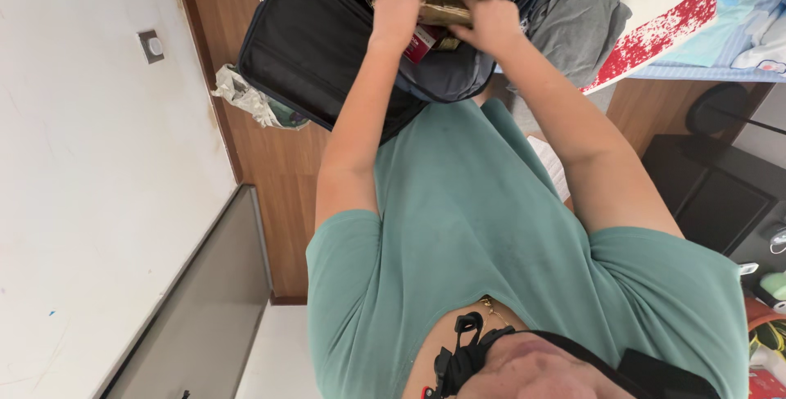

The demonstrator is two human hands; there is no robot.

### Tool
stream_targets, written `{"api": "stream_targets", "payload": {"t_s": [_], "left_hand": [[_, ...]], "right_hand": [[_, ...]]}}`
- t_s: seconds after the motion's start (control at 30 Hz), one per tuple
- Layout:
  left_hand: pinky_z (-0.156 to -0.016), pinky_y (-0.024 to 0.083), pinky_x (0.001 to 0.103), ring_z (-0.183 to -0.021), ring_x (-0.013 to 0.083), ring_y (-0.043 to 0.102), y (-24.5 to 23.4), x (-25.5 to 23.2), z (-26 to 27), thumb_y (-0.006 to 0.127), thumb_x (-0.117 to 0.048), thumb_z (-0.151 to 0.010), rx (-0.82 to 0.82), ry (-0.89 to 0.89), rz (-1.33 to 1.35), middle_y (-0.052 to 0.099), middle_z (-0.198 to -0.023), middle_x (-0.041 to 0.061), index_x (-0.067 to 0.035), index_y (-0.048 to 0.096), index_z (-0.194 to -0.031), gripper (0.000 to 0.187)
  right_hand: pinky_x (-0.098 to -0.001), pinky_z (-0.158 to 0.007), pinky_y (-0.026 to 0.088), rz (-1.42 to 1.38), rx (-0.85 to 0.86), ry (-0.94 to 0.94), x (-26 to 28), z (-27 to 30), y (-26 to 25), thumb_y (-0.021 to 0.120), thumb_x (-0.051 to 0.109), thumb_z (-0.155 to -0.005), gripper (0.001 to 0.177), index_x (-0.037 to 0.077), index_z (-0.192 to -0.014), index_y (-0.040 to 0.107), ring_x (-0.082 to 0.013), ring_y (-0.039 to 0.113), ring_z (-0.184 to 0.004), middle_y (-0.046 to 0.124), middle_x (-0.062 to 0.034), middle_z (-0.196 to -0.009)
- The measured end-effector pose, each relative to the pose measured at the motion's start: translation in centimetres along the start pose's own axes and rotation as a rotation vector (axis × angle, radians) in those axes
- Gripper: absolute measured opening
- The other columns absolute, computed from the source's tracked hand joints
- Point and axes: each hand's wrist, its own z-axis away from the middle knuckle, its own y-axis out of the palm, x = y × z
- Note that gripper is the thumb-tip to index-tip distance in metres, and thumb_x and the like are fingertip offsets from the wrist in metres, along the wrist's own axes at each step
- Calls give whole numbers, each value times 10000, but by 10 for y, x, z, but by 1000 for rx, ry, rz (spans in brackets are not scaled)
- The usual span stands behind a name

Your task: The person packs a suitcase by placing a bubble-wrapped item, a brown garment, a star-patterned pouch, a blue bag, and a paper shopping bag inside. The person arranges the items by hand and adjusts their positions within the open suitcase.

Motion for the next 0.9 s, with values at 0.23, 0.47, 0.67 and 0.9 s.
{"api": "stream_targets", "payload": {"t_s": [0.23,0.47,0.67,0.9], "left_hand": [[-1006,476,456,-1170,353,594,-87,-1,39,792,-183,-856,-310,-47,357,685,-1205,103,-90,702,-1204,371],[-1018,491,442,-1189,344,599,-101,-2,110,751,-179,-934,-309,-281,374,673,-1258,113,-129,720,-1166,240],[-1003,504,426,-1150,348,622,-85,-7,139,713,-174,-968,-235,-355,474,684,-1257,115,-124,718,-1217,254],[-994,506,432,-1132,350,629,-89,-8,138,698,-170,-975,-220,-362,503,686,-1256,111,-119,713,-1224,255]], "right_hand": [[-419,-674,573,74,-69,-99,22,-36,23,632,107,-944,365,187,-1289,724,-300,727,-788,732,-117,-897],[-410,-624,556,127,-126,-226,7,-30,29,610,108,-903,366,132,-1248,730,-288,710,-716,719,-96,-865],[-414,-599,539,38,-156,-229,21,-22,-11,617,90,-923,339,126,-1233,748,-296,695,-704,713,-95,-852],[-401,-672,553,17,-266,-259,45,0,-99,602,43,-936,359,116,-1262,735,-279,710,-795,731,-84,-954]]}}
